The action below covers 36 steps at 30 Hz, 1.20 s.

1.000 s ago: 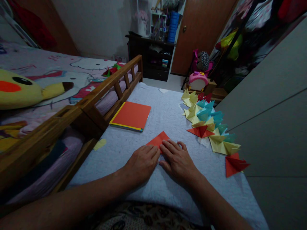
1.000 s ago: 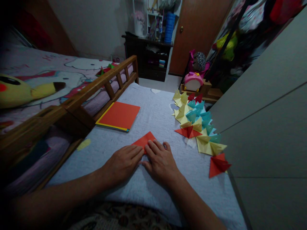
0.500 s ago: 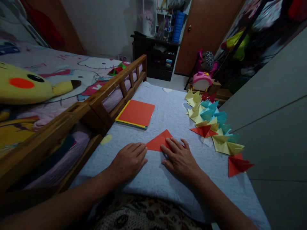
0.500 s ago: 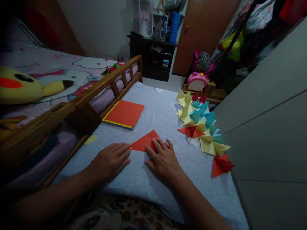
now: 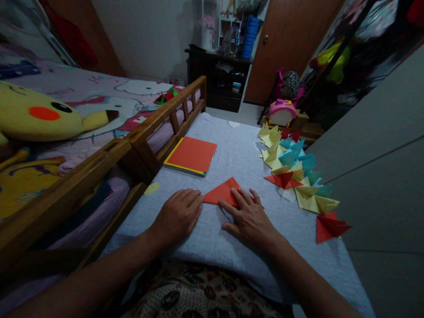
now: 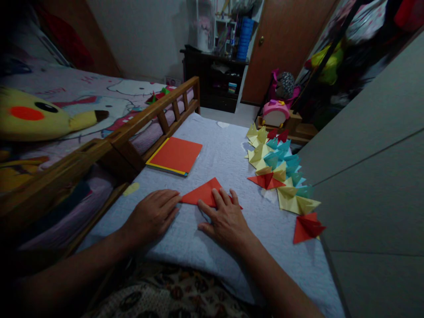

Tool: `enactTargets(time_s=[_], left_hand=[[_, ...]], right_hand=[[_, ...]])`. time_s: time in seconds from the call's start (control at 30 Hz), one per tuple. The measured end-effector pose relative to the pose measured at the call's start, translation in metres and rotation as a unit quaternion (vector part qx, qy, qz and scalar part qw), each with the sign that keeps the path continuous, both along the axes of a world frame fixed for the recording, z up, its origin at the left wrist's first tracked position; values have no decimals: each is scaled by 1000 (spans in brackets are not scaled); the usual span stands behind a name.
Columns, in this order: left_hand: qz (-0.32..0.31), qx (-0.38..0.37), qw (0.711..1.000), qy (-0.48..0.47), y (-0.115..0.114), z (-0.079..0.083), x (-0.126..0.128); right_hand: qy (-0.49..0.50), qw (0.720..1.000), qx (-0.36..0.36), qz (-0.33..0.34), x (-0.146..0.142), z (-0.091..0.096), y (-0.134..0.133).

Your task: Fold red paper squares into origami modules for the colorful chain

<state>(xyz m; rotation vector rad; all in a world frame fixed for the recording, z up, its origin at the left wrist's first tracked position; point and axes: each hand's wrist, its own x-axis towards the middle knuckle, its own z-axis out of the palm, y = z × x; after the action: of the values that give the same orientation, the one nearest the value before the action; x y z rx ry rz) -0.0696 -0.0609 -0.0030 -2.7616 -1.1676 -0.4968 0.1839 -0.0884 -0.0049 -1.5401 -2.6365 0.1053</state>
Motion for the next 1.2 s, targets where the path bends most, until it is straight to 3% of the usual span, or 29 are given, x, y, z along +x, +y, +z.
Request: enactTargets(time_s=[0.1,0.17,0.33,0.57,0.73,1.2], left_hand=[[-94,-5,996,2,2,-7,18],[-108,-31,994,12,2,-12,25],[-91,-53,994,32,0,-18,25],[-94,-66,992,47,-1,-13,24],[-91,-91,991,38,0,-11,24],[-86,-65,990,93,1,-12,24]], right_hand=[[0,1000,0,4,-1,0,0],[0,1000,0,3,-2,0,-1],[5,1000,-1,-1,-1,-1,-2],[4,1000,0,-8,12,-1,-5],[-4,1000,5,-28,30,-2,-13],[-47,995,47,-74,85,-7,-42]])
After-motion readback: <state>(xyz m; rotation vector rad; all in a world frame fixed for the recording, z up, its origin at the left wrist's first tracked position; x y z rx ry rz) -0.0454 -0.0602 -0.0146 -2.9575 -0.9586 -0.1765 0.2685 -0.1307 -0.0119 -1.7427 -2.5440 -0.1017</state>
